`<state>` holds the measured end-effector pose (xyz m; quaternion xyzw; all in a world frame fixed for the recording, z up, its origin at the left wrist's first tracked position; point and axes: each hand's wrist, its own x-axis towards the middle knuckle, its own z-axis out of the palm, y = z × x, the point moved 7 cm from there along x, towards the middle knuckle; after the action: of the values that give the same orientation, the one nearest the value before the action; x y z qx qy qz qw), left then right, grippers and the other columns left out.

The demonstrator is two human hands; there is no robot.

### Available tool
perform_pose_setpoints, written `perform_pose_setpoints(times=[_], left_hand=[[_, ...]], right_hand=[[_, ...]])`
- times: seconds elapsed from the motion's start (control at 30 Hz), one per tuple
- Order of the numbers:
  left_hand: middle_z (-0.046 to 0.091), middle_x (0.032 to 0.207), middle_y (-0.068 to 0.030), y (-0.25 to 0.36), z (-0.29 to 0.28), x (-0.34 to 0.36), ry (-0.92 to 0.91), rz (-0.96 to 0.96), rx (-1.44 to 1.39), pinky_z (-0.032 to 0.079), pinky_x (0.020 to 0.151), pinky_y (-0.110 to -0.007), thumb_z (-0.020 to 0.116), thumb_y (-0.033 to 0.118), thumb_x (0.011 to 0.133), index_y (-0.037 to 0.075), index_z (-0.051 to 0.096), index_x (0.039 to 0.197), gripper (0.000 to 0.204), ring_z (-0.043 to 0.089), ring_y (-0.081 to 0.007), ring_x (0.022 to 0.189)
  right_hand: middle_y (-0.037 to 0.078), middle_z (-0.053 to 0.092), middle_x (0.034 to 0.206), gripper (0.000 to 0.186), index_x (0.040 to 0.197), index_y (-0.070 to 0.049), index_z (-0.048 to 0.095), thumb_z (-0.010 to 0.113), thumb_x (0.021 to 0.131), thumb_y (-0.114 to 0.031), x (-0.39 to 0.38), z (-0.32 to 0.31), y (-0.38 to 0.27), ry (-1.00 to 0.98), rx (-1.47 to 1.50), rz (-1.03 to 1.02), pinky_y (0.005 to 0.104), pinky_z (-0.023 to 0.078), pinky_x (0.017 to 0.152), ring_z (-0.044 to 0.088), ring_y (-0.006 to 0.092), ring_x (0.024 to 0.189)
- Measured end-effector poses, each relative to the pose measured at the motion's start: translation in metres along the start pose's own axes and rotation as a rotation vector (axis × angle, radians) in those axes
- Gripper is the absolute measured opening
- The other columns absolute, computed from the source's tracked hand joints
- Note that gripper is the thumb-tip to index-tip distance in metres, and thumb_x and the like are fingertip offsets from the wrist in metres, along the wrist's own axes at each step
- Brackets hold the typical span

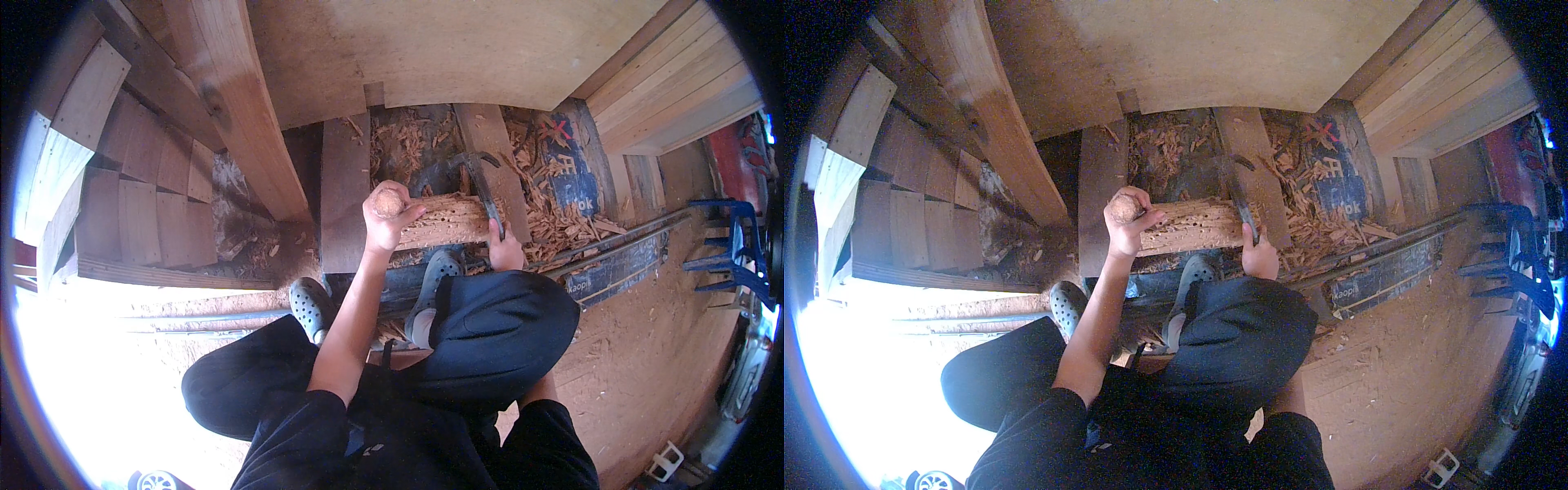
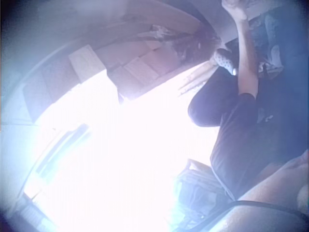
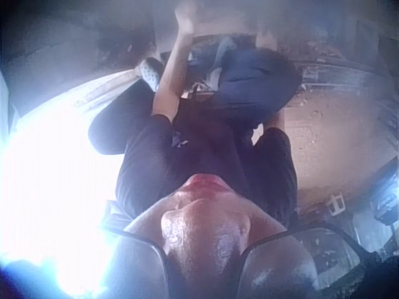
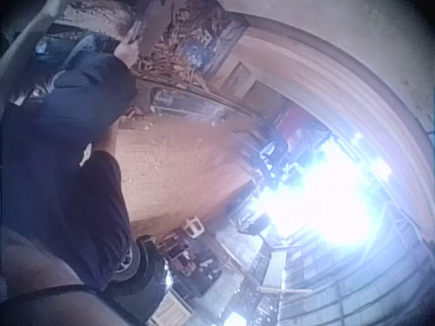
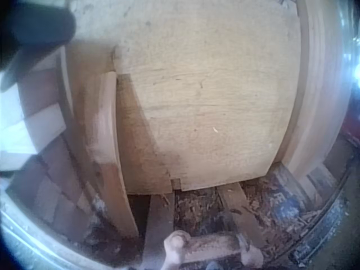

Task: The person sits on the floor and uses a hammer and chisel to carve a piece of wood. They repeatedly strike the chisel to remove wood chips, shaping the wood piece.

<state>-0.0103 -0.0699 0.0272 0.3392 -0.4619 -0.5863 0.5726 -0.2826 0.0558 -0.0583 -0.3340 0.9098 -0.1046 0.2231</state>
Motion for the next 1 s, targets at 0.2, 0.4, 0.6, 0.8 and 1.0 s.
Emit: perform_pose_setpoints(times=[0.2, 0.4, 0.6, 0.8, 1.0], left_hand=[[0.053, 0.077, -0.0022, -0.0041, -0.0019, -0.0005, 0.016, -0.063, -0.004, 0.04, 0.065, -0.025, 0.074, -0.01, 0.056, 0.005, 0.052, 0.077, 0.034, 0.049, -0.0106, 0.069], [0.053, 0.077, -0.0016, -0.0077, 0.0001, -0.0016, -0.008, -0.061, 0.021, 0.04, 0.063, -0.025, 0.075, -0.009, 0.057, 0.006, 0.053, 0.076, 0.033, 0.048, -0.0097, 0.069], [0.054, 0.075, 0.0005, -0.0051, 0.0039, -0.0024, -0.05, 0.019, 0.138, 0.04, 0.064, -0.024, 0.079, 0.0, 0.061, 0.006, 0.056, 0.077, 0.029, 0.048, -0.0083, 0.069], [0.054, 0.074, 0.0005, -0.0047, 0.0056, -0.0036, -0.064, -0.008, 0.117, 0.04, 0.064, -0.024, 0.079, 0.0, 0.062, 0.006, 0.056, 0.078, 0.029, 0.048, -0.0083, 0.069], [0.053, 0.077, -0.0014, -0.0025, 0.0053, -0.0033, -0.028, -0.018, 0.098, 0.04, 0.063, -0.025, 0.077, -0.007, 0.057, 0.006, 0.054, 0.075, 0.032, 0.048, -0.0102, 0.069]], right_hand=[[0.033, 0.06, 0.095, 0.083, 0.119, 0.002, 0.056, 0.031, 0.086, -0.07, -0.0011, -0.0023, -0.0024, 0.052, 0.019, -0.048, 0.0522, 0.045, 0.084, 0.058, 0.0473, 0.095], [0.033, 0.06, 0.094, 0.082, 0.115, 0.002, 0.058, 0.032, 0.086, -0.07, 0.0025, 0.0023, 0.0018, 0.044, -0.004, -0.028, 0.0522, 0.045, 0.083, 0.058, 0.0475, 0.094], [0.032, 0.061, 0.09, 0.081, 0.109, 0.002, 0.061, 0.031, 0.086, -0.069, 0.0018, 0.0023, 0.0022, 0.115, 0.004, -0.078, 0.0533, 0.046, 0.08, 0.059, 0.0473, 0.089], [0.032, 0.061, 0.092, 0.08, 0.116, 0.0, 0.058, 0.031, 0.086, -0.07, 0.0015, 0.0021, 0.0025, 0.103, -0.01, -0.077, 0.0531, 0.046, 0.08, 0.059, 0.047, 0.091], [0.032, 0.061, 0.099, 0.083, 0.135, -0.006, 0.044, 0.03, 0.085, -0.071, 0.0026, 0.0044, 0.0037, 0.041, -0.012, -0.047, 0.0515, 0.045, 0.084, 0.058, 0.0456, 0.097]])
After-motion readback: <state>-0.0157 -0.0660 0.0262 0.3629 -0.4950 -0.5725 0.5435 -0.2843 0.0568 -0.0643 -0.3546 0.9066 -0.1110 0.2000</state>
